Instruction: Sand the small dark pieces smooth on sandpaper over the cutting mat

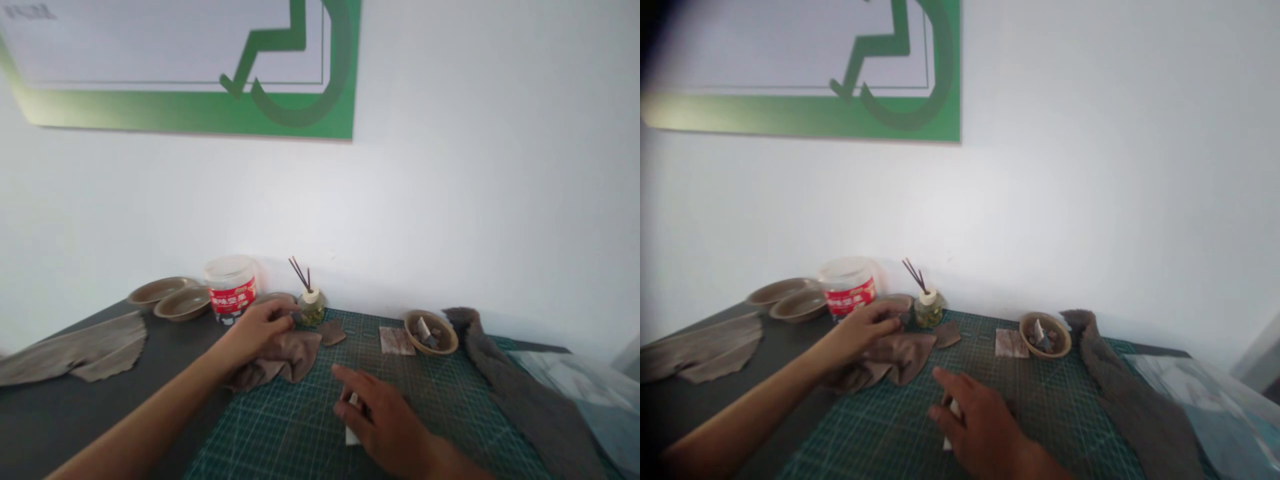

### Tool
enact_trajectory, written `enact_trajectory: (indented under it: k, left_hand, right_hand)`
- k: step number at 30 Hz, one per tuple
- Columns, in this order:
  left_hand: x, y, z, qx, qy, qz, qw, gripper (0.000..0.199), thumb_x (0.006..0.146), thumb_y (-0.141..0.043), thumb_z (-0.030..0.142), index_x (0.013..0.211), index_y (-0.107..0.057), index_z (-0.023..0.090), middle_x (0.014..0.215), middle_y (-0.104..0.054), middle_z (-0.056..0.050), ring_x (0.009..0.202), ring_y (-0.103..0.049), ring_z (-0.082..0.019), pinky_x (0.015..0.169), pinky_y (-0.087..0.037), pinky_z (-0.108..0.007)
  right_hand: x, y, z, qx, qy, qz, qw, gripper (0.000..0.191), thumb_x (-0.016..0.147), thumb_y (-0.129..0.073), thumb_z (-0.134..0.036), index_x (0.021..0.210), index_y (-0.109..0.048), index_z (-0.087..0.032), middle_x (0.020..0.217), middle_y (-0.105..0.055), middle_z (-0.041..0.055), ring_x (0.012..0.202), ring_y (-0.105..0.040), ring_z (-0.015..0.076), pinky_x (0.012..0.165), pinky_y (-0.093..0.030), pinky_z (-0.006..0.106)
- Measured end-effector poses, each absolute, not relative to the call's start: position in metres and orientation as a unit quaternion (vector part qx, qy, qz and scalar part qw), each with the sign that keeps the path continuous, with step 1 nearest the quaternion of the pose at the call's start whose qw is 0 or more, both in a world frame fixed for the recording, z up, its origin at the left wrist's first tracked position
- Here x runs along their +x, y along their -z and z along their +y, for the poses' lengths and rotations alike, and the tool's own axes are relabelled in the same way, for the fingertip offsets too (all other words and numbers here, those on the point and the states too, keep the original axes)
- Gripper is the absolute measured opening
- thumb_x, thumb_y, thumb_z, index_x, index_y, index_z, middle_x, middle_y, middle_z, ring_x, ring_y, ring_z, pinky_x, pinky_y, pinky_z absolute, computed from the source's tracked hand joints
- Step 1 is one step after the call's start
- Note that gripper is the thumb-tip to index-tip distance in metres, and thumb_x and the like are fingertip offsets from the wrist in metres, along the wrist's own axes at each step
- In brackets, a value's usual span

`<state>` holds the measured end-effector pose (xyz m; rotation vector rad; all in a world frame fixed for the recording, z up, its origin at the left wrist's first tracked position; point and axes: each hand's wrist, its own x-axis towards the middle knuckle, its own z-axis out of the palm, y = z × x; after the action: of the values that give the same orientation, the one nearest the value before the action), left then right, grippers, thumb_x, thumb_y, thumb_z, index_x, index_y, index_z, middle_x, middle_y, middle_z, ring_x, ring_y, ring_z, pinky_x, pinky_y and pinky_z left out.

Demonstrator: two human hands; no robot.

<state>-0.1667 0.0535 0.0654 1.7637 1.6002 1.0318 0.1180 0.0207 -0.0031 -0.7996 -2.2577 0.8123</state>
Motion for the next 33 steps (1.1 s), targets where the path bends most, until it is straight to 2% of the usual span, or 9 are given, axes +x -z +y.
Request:
enact_trajectory:
  k: [3, 5, 6, 10, 15, 20, 26, 30, 33]
  left_hand:
    - [-0.212, -0.072, 0.083, 0.688, -0.329, 0.633, 0.133, 0.052, 0.084, -0.055, 0.046, 0.125, -0.063, 0.016, 0.121, -0.067, -0.012, 0.117, -0.057, -0.032, 0.103, -0.043, -0.045]
    - [-0.235, -0.074, 0.095, 0.717, -0.275, 0.637, 0.061, 0.047, 0.087, -0.053, 0.04, 0.129, -0.062, 0.02, 0.139, -0.057, -0.01, 0.132, -0.046, -0.032, 0.113, -0.034, -0.045]
    - [-0.243, -0.073, 0.098, 0.728, -0.242, 0.641, 0.033, 0.041, 0.087, -0.053, 0.035, 0.124, -0.066, 0.022, 0.14, -0.056, -0.01, 0.134, -0.043, -0.033, 0.114, -0.032, -0.046]
    - [-0.258, -0.07, 0.107, 0.745, -0.088, 0.661, -0.023, 0.023, 0.089, -0.058, 0.024, 0.106, -0.073, 0.023, 0.117, -0.064, -0.01, 0.117, -0.056, -0.032, 0.103, -0.042, -0.051]
    - [-0.256, -0.07, 0.125, 0.719, 0.058, 0.692, -0.03, 0.029, 0.095, -0.062, 0.036, 0.115, -0.063, 0.015, 0.113, -0.065, -0.008, 0.101, -0.064, -0.022, 0.089, -0.054, -0.045]
    - [-0.244, -0.075, 0.136, 0.697, 0.105, 0.71, 0.001, 0.03, 0.095, -0.063, 0.035, 0.118, -0.062, 0.015, 0.118, -0.064, -0.008, 0.102, -0.064, -0.022, 0.088, -0.056, -0.043]
    - [-0.224, -0.097, 0.125, 0.682, 0.007, 0.728, 0.068, 0.027, 0.095, -0.063, 0.037, 0.111, -0.064, 0.014, 0.112, -0.066, -0.007, 0.101, -0.064, -0.022, 0.089, -0.054, -0.043]
    - [-0.193, -0.112, 0.09, 0.686, -0.112, 0.691, 0.197, 0.031, 0.088, -0.062, 0.046, 0.088, -0.066, 0.016, 0.083, -0.069, -0.005, 0.084, -0.067, -0.024, 0.078, -0.052, -0.035]
    - [-0.156, -0.103, 0.051, 0.664, -0.196, 0.633, 0.345, 0.036, 0.084, -0.061, 0.053, 0.092, -0.066, 0.018, 0.08, -0.07, -0.002, 0.072, -0.066, -0.02, 0.063, -0.049, -0.028]
  right_hand:
    - [0.117, 0.005, 0.019, -0.293, -0.298, -0.864, 0.28, 0.043, 0.097, -0.058, -0.036, 0.138, -0.057, -0.026, 0.106, -0.069, 0.0049, 0.084, -0.066, 0.0168, 0.081, -0.051, 0.03]
    - [0.116, 0.007, 0.018, -0.285, -0.287, -0.873, 0.272, 0.042, 0.096, -0.058, -0.035, 0.137, -0.058, -0.025, 0.107, -0.069, 0.0059, 0.085, -0.067, 0.0174, 0.081, -0.051, 0.03]
    - [0.116, 0.008, 0.018, -0.282, -0.282, -0.877, 0.269, 0.042, 0.096, -0.058, -0.035, 0.136, -0.059, -0.024, 0.107, -0.069, 0.0063, 0.085, -0.067, 0.0176, 0.081, -0.051, 0.029]
    - [0.115, 0.01, 0.017, -0.276, -0.272, -0.882, 0.27, 0.04, 0.095, -0.059, -0.034, 0.134, -0.06, -0.024, 0.104, -0.07, 0.0057, 0.08, -0.066, 0.0164, 0.076, -0.051, 0.027]
    - [0.115, 0.009, 0.016, -0.27, -0.278, -0.878, 0.28, 0.037, 0.095, -0.058, -0.033, 0.131, -0.062, -0.023, 0.104, -0.07, 0.0051, 0.081, -0.066, 0.0155, 0.076, -0.051, 0.025]
    - [0.118, 0.008, 0.013, -0.265, -0.268, -0.881, 0.285, 0.035, 0.096, -0.058, -0.034, 0.129, -0.063, -0.023, 0.102, -0.069, 0.0047, 0.079, -0.065, 0.0151, 0.076, -0.05, 0.025]
    - [0.117, 0.009, 0.013, -0.264, -0.264, -0.88, 0.294, 0.033, 0.095, -0.058, -0.033, 0.126, -0.064, -0.024, 0.101, -0.069, 0.0041, 0.079, -0.064, 0.0148, 0.075, -0.05, 0.024]
    - [0.115, 0.011, 0.013, -0.274, -0.263, -0.864, 0.331, 0.036, 0.096, -0.057, -0.031, 0.132, -0.06, -0.027, 0.1, -0.067, 0.0029, 0.08, -0.064, 0.0154, 0.077, -0.051, 0.027]
    - [0.113, 0.014, 0.013, -0.296, -0.26, -0.834, 0.387, 0.041, 0.097, -0.056, -0.03, 0.138, -0.053, -0.029, 0.103, -0.066, 0.0034, 0.075, -0.062, 0.0145, 0.078, -0.052, 0.03]
